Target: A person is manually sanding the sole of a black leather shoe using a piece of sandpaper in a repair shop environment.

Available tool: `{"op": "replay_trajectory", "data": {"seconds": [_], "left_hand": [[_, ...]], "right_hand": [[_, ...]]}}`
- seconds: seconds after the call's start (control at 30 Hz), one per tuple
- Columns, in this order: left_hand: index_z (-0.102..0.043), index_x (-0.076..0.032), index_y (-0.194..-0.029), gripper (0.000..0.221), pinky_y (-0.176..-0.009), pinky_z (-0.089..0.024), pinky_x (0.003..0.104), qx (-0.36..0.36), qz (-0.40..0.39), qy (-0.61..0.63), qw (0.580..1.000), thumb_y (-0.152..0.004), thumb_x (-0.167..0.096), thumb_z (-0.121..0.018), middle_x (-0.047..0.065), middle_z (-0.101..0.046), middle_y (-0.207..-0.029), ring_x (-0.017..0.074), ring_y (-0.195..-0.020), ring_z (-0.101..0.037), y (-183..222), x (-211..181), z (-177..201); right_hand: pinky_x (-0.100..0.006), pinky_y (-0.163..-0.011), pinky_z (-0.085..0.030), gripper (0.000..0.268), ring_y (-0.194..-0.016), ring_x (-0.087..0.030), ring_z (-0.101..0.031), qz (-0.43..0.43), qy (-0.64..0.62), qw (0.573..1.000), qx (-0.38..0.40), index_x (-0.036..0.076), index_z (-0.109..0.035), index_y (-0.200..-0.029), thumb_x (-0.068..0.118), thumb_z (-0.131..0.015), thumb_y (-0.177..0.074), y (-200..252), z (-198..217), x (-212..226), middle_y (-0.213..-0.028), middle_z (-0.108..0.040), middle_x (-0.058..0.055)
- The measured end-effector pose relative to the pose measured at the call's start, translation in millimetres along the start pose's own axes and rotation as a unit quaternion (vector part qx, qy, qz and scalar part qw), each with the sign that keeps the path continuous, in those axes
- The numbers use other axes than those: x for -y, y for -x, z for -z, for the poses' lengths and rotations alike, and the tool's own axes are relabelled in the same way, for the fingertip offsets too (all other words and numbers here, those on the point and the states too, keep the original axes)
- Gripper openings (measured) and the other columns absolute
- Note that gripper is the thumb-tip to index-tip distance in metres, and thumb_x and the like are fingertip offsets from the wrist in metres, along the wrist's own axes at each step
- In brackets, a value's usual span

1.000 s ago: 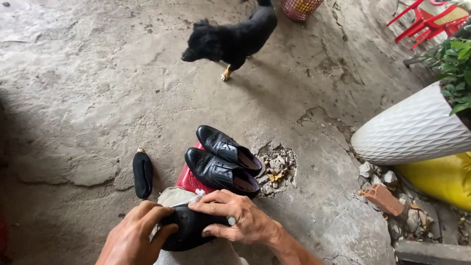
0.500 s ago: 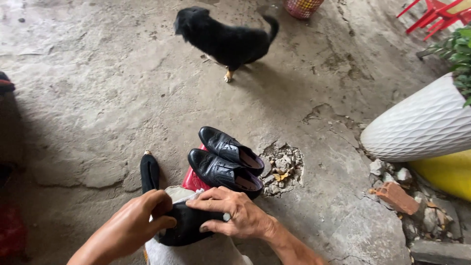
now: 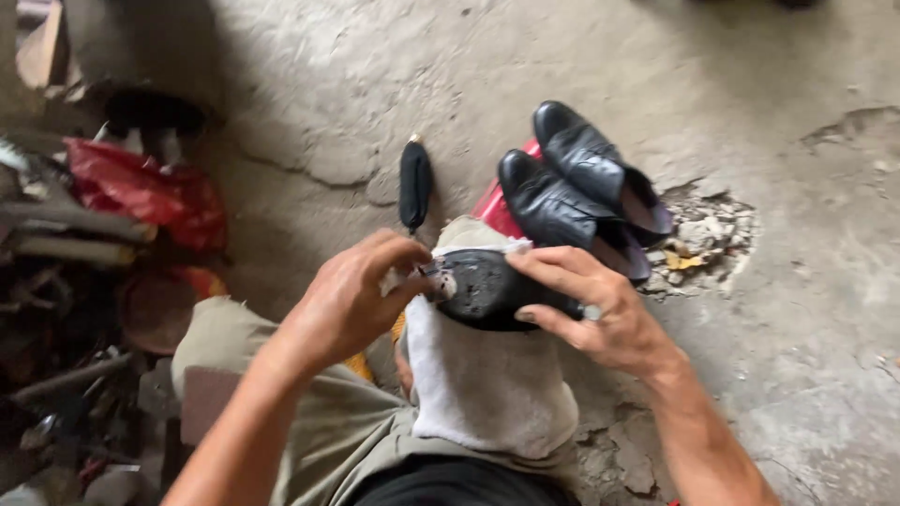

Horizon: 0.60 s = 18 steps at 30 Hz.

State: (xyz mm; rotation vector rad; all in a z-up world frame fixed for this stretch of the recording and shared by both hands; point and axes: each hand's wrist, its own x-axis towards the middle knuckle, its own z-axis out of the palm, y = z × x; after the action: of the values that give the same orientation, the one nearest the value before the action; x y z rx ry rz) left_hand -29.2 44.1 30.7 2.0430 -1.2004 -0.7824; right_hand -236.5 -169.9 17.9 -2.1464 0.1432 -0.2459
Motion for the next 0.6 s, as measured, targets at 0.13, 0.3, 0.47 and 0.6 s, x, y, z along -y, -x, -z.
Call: {"op": "replay_trajectory", "data": {"seconds": [0.13, 0.3, 0.47, 0.6], "left_hand": [[-0.069, -0.020, -0.125, 0.043, -0.097, -0.052, 0.040, -0.133, -0.088, 0.007, 0.987, -0.085, -0.028, -0.083, 0.004, -0.067, -0.126, 0.0274, -0.117, -0.067, 22.6, 23.3, -28.5], [-0.041, -0.012, -0.155, 0.092, -0.117, -0.035, 0.047, -0.078, -0.098, 0.009, 0.992, -0.083, -0.055, -0.079, 0.016, -0.044, -0.161, 0.0339, -0.147, -0.045, 29.2, 15.9, -56.0], [-0.055, -0.011, -0.141, 0.070, -0.108, -0.054, 0.047, -0.213, -0.166, 0.039, 0.962, -0.087, -0.045, -0.084, 0.021, -0.063, -0.140, 0.0379, -0.124, -0.069, 24.7, 20.3, -73.1], [-0.051, -0.024, -0.139, 0.066, -0.097, -0.061, 0.045, -0.203, -0.168, 0.028, 0.964, -0.088, -0.057, -0.077, 0.005, -0.064, -0.138, 0.0336, -0.114, -0.076, 18.1, 36.7, -84.6]], "right_hand": [[-0.039, -0.102, -0.052, 0.053, -0.114, -0.025, -0.070, -0.003, 0.006, 1.000, 0.006, 0.011, -0.072, -0.131, 0.017, -0.085, -0.081, -3.3, -3.7, -4.0, -0.124, -0.072, -0.008], [-0.035, -0.116, -0.048, 0.058, -0.127, -0.025, -0.065, 0.025, 0.037, 0.998, 0.041, 0.006, -0.061, -0.138, 0.013, -0.081, -0.085, -1.8, -5.3, -1.2, -0.135, -0.065, -0.014], [-0.036, -0.117, -0.043, 0.059, -0.126, -0.022, -0.062, -0.054, 0.063, 0.995, 0.054, 0.006, -0.064, -0.138, 0.011, -0.078, -0.081, 14.0, -11.8, 2.9, -0.138, -0.064, -0.011], [-0.045, -0.121, -0.042, 0.066, -0.128, -0.036, -0.061, -0.057, 0.144, 0.986, 0.062, -0.004, -0.063, -0.145, 0.010, -0.075, -0.081, 27.0, -19.3, -34.5, -0.142, -0.063, -0.026]]}}
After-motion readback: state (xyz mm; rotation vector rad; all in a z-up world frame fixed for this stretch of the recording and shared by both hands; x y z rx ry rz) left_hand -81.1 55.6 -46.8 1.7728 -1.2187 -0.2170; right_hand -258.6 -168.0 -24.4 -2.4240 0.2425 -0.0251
